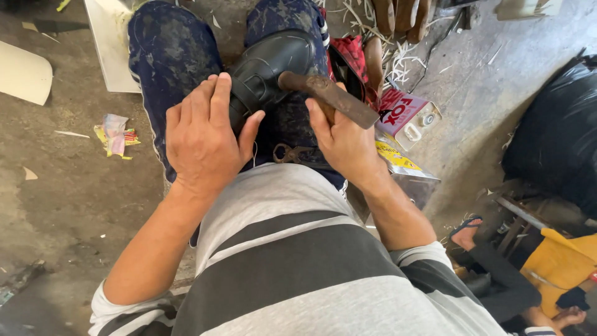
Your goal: Shaping a leather shoe upper over a last using a hammer and pliers.
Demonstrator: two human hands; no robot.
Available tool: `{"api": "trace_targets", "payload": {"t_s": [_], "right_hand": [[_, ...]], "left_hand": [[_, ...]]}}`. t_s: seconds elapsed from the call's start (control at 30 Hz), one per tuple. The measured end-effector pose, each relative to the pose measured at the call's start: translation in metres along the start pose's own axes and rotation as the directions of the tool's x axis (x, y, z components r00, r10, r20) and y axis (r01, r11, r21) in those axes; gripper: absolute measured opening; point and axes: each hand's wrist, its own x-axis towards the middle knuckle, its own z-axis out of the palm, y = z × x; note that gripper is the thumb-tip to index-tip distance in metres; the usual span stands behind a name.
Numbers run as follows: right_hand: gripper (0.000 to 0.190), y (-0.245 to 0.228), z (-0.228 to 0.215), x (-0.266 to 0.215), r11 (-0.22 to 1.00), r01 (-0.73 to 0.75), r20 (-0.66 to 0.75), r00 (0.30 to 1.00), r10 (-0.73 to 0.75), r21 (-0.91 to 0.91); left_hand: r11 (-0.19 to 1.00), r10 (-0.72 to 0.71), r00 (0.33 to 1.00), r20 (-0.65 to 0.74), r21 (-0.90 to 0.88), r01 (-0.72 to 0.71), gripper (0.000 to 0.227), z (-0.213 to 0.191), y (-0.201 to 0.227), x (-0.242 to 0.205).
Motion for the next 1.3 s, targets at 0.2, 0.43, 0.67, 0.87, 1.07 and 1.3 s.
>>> {"api": "trace_targets", "payload": {"t_s": [0.2, 0.43, 0.67, 0.87, 1.07, 1.3], "right_hand": [[0.039, -0.004, 0.038, -0.028, 0.998, -0.063, -0.171, 0.984, 0.058, -0.027], [0.023, -0.002, 0.045, -0.043, 0.997, -0.066, -0.126, 0.99, 0.071, 0.042], [0.027, 0.002, -0.014, -0.016, 0.941, -0.185, -0.186, 0.952, 0.243, 0.284], [0.034, 0.025, 0.012, 0.023, 0.971, 0.19, -0.237, 0.946, -0.221, -0.147], [0.032, 0.046, 0.028, 0.013, 0.988, 0.132, -0.389, 0.916, -0.093, 0.075], [0.03, 0.04, 0.009, 0.018, 0.985, 0.149, -0.358, 0.927, -0.11, 0.082]], "left_hand": [[1.0, -0.003, 1.0, -0.005, 0.009, 0.003, 0.057, 0.002, -0.006, 0.001], [0.998, -0.057, 0.998, 0.029, 0.02, 0.056, 0.059, 0.005, -0.013, 0.001], [0.996, -0.083, 0.996, 0.021, 0.033, 0.082, 0.06, 0.006, -0.009, -0.001], [0.994, -0.095, 0.995, -0.024, 0.06, 0.097, 0.059, 0.011, 0.0, -0.003], [0.992, -0.083, 0.996, -0.039, 0.091, 0.087, 0.059, 0.008, 0.001, -0.004], [0.993, -0.089, 0.996, -0.022, 0.081, 0.091, 0.059, 0.009, 0.004, -0.008]]}}
